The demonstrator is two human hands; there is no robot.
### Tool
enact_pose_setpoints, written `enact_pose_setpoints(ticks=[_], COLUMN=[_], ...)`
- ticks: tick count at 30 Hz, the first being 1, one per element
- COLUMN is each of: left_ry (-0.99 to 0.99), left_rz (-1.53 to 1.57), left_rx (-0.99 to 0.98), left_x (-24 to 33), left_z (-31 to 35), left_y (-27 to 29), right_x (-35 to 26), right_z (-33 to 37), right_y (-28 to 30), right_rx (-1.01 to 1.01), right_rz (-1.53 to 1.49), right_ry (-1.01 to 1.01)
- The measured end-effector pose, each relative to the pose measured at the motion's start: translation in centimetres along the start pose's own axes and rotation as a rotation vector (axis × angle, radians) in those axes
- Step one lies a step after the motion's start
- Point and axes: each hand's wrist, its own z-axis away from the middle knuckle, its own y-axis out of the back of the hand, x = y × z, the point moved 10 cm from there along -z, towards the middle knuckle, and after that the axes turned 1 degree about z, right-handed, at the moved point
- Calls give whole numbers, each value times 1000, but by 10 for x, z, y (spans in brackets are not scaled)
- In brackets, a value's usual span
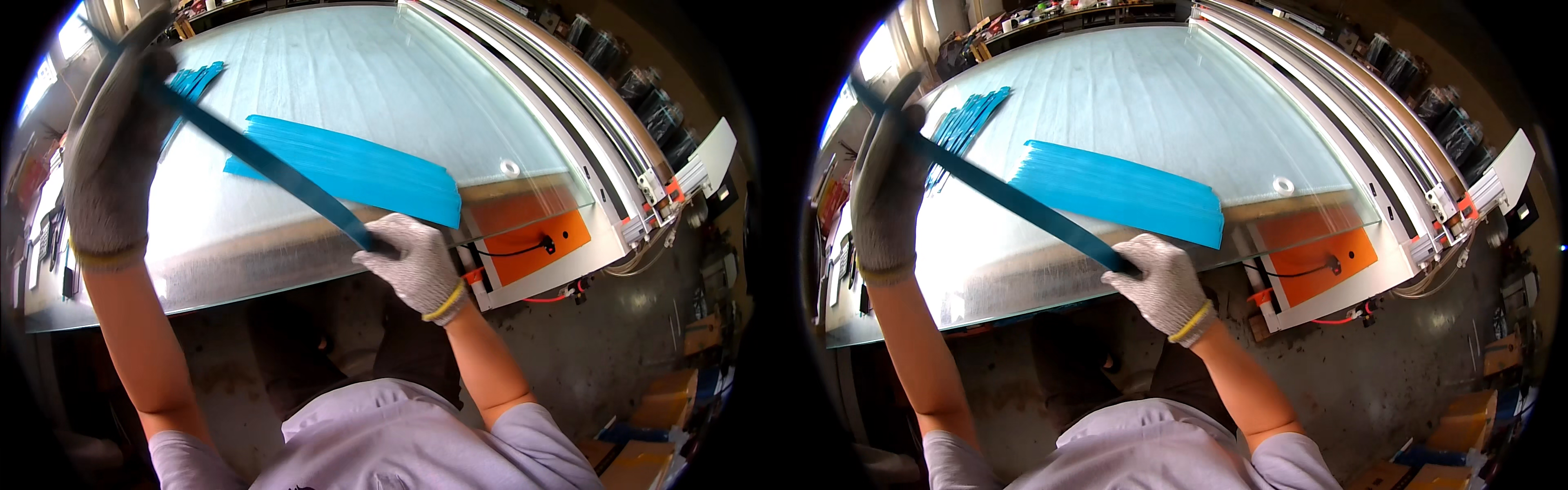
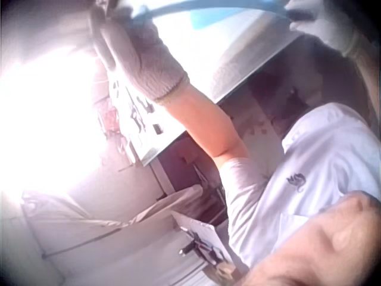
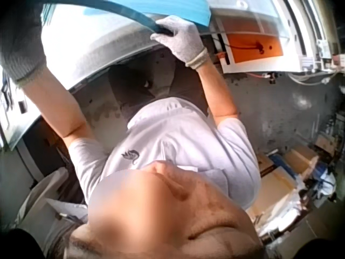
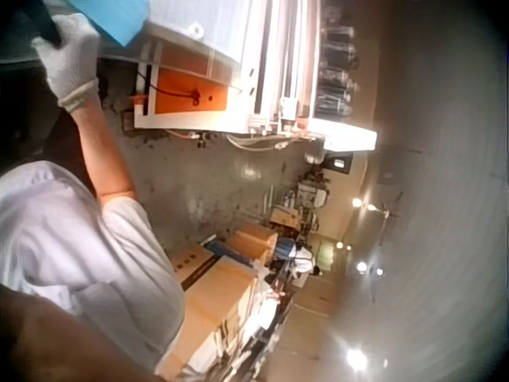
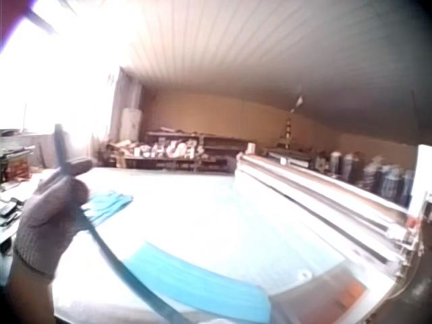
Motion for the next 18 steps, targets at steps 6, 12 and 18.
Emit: enact_pose_setpoints(ticks=[6, 12, 18], left_ry=[667, 409, 439], left_rz=[-373, -626, -174], left_rx=[380, -84, -860], left_x=[-100, -54, -56], left_z=[188, 127, 81], left_y=[94, -105, -260], right_x=[0, -3, -29], right_z=[37, 38, 30], right_y=[37, 17, 8], right_rx=[-36, -121, -41], right_rz=[649, 1209, 1230], right_ry=[68, 153, 247])
